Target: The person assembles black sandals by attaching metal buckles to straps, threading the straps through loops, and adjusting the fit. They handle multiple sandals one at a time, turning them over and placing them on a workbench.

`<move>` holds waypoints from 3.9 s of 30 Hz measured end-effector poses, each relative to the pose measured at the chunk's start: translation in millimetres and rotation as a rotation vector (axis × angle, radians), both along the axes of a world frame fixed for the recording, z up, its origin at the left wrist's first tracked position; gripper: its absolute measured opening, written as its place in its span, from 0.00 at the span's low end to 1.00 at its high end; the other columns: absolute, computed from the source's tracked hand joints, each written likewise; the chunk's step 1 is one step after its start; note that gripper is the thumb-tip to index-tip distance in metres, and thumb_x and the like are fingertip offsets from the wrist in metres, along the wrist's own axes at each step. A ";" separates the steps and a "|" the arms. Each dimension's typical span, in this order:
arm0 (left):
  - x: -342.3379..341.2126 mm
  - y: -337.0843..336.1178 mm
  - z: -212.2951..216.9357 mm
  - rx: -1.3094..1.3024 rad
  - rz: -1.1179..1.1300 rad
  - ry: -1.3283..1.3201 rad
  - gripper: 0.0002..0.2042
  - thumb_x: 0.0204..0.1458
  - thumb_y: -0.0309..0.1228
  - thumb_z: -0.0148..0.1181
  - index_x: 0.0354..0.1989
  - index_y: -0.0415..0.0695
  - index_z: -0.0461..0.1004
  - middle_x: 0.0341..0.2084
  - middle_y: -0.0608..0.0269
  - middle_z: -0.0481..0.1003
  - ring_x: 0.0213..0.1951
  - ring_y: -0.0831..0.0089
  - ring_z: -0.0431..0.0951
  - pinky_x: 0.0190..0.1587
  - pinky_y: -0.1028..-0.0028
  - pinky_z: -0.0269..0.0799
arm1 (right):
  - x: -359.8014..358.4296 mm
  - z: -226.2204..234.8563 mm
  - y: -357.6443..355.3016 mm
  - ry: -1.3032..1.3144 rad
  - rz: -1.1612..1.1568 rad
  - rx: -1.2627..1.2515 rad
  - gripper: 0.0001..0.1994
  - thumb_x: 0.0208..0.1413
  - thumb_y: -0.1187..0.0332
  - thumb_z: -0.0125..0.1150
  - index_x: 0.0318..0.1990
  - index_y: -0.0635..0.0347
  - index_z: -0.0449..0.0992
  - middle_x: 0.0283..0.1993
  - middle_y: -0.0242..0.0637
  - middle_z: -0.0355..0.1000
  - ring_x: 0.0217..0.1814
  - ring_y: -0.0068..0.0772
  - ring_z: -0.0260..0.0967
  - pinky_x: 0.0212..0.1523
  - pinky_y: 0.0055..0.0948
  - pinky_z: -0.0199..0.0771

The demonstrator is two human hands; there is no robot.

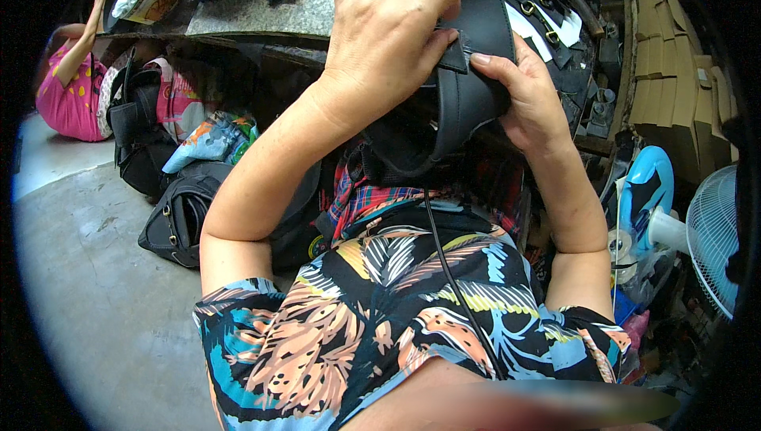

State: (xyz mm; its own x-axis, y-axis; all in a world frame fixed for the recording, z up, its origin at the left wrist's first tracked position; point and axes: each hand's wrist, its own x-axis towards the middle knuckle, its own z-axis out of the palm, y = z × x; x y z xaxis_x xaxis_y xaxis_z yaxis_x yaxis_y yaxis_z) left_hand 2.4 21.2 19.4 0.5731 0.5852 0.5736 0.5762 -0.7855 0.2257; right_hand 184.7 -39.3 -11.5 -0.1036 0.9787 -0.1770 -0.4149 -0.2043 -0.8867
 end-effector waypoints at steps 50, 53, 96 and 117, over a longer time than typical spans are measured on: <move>-27.4 -8.3 -30.1 0.196 -0.324 0.019 0.11 0.43 0.28 0.62 0.36 0.52 0.81 0.39 0.73 0.80 0.41 0.76 0.78 0.67 0.51 0.56 | 9.5 -8.5 13.1 -0.190 0.129 -0.113 0.19 0.49 0.69 0.71 0.47 0.65 0.74 0.41 0.39 0.78 0.39 0.28 0.77 0.42 0.26 0.79; -26.9 -8.8 -30.8 0.162 -0.362 0.029 0.09 0.43 0.27 0.62 0.35 0.50 0.80 0.38 0.71 0.78 0.42 0.74 0.78 0.67 0.51 0.55 | 9.7 -10.4 14.7 -0.212 0.137 -0.114 0.15 0.49 0.70 0.70 0.44 0.65 0.76 0.38 0.38 0.78 0.37 0.27 0.77 0.41 0.26 0.78; -83.0 -11.9 -50.1 -1.597 -0.303 -1.066 0.21 0.47 0.31 0.71 0.49 0.37 0.72 0.40 0.60 0.79 0.39 0.74 0.80 0.44 0.75 0.78 | 38.7 -20.7 26.1 -0.004 0.169 0.008 0.10 0.48 0.72 0.66 0.38 0.64 0.78 0.32 0.38 0.79 0.32 0.26 0.78 0.38 0.28 0.81; -69.5 -1.9 -76.5 -1.474 -0.608 -1.414 0.20 0.52 0.23 0.59 0.54 0.35 0.68 0.44 0.51 0.77 0.42 0.66 0.82 0.46 0.67 0.82 | 18.0 -15.3 27.7 0.098 0.141 0.163 0.12 0.48 0.69 0.64 0.41 0.63 0.77 0.35 0.36 0.79 0.33 0.27 0.78 0.40 0.28 0.81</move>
State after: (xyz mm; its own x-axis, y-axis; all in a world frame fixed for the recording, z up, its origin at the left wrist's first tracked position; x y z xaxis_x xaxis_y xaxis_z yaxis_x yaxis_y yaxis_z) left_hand -67.2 19.3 -57.1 0.5192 0.8501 0.0884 -0.6844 0.3515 0.6388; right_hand 202.7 -11.6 -26.7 -0.2503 0.9682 0.0000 -0.4781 -0.1236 -0.8696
